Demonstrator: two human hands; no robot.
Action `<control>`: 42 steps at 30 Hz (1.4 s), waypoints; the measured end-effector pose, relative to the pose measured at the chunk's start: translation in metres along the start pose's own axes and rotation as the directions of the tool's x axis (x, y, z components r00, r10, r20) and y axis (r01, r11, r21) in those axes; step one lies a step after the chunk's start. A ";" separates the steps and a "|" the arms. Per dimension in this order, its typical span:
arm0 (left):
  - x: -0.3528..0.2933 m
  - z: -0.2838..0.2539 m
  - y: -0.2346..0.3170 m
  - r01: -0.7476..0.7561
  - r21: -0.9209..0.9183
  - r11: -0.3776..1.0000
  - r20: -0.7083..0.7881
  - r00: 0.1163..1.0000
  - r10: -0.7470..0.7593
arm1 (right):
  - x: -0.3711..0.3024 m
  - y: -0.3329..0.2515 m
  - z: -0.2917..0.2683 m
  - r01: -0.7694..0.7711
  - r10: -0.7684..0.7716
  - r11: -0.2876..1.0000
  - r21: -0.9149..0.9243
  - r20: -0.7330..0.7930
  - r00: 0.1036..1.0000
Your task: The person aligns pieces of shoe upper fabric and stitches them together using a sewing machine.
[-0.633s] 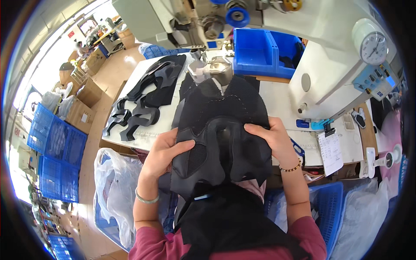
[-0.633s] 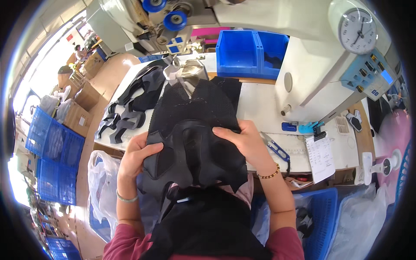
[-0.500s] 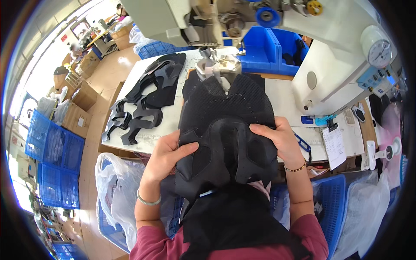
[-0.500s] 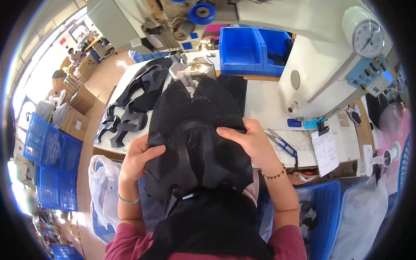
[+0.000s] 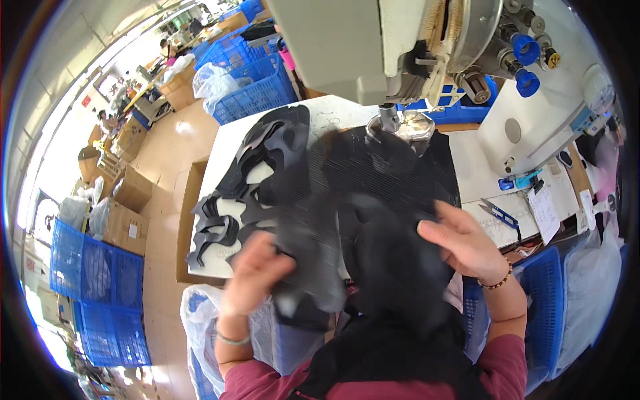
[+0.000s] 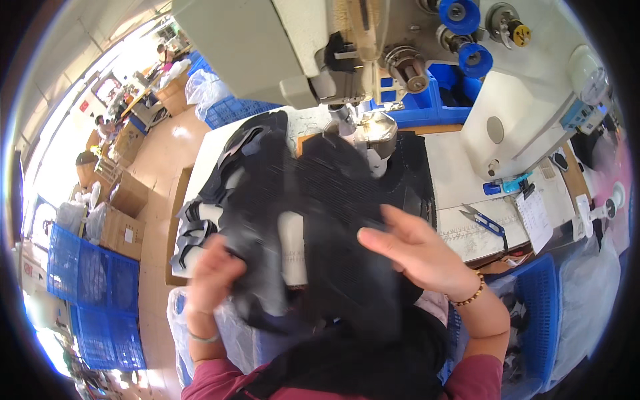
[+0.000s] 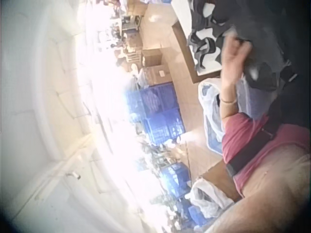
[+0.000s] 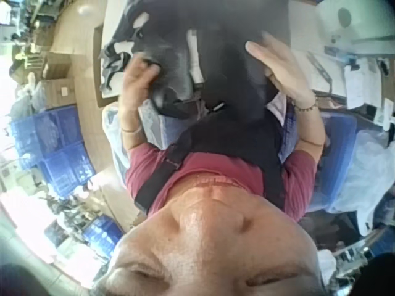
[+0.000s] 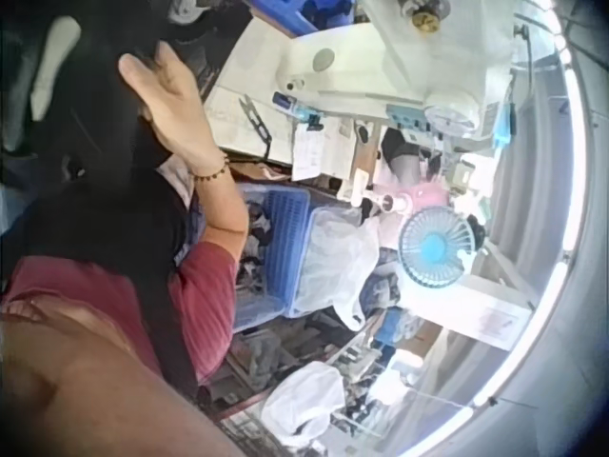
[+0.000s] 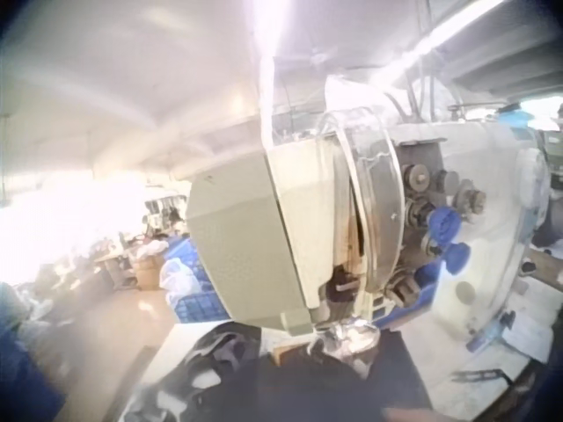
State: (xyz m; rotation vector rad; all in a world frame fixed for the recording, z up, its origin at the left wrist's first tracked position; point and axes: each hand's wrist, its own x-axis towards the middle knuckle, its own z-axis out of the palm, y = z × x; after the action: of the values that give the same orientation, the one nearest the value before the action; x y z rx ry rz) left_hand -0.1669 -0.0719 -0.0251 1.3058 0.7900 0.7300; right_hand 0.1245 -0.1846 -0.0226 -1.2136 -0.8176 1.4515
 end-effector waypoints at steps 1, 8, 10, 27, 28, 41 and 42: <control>0.004 -0.020 0.009 -0.133 0.072 0.988 -0.155 0.978 0.143 | 0.003 -0.001 0.008 0.039 -0.043 0.998 0.047 0.095 0.995; 0.196 -0.191 0.045 -0.114 0.204 0.972 -0.151 0.978 0.146 | 0.008 0.027 -0.015 0.232 -0.219 0.971 -0.051 0.188 0.957; 0.253 -0.248 -0.003 -0.147 0.610 0.778 -0.192 0.926 0.326 | 0.005 0.036 -0.021 0.413 -0.426 0.839 -0.355 0.043 0.903; 0.179 -0.066 -0.029 -0.235 0.758 0.608 -0.057 0.905 0.421 | 0.027 0.125 -0.093 0.482 -0.553 0.830 -0.282 -0.530 0.643; 0.149 -0.034 -0.029 -0.200 0.695 0.690 -0.013 0.957 0.290 | 0.026 0.124 -0.094 0.509 -0.552 0.826 -0.242 -0.530 0.644; 0.052 0.150 -0.121 -0.208 0.368 0.906 -0.278 0.905 0.321 | 0.030 0.114 -0.080 0.473 -0.620 0.780 -0.411 -0.401 0.674; 0.052 0.152 -0.121 -0.221 0.254 0.941 -0.299 0.908 0.294 | 0.038 0.125 -0.084 0.501 -0.645 0.759 -0.416 -0.381 0.662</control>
State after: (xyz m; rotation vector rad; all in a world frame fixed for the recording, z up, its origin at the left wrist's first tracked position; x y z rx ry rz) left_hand -0.0085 -0.1256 -0.1367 1.5235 0.9987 1.1259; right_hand 0.1720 -0.1875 -0.1709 -1.2953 -0.9386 0.4543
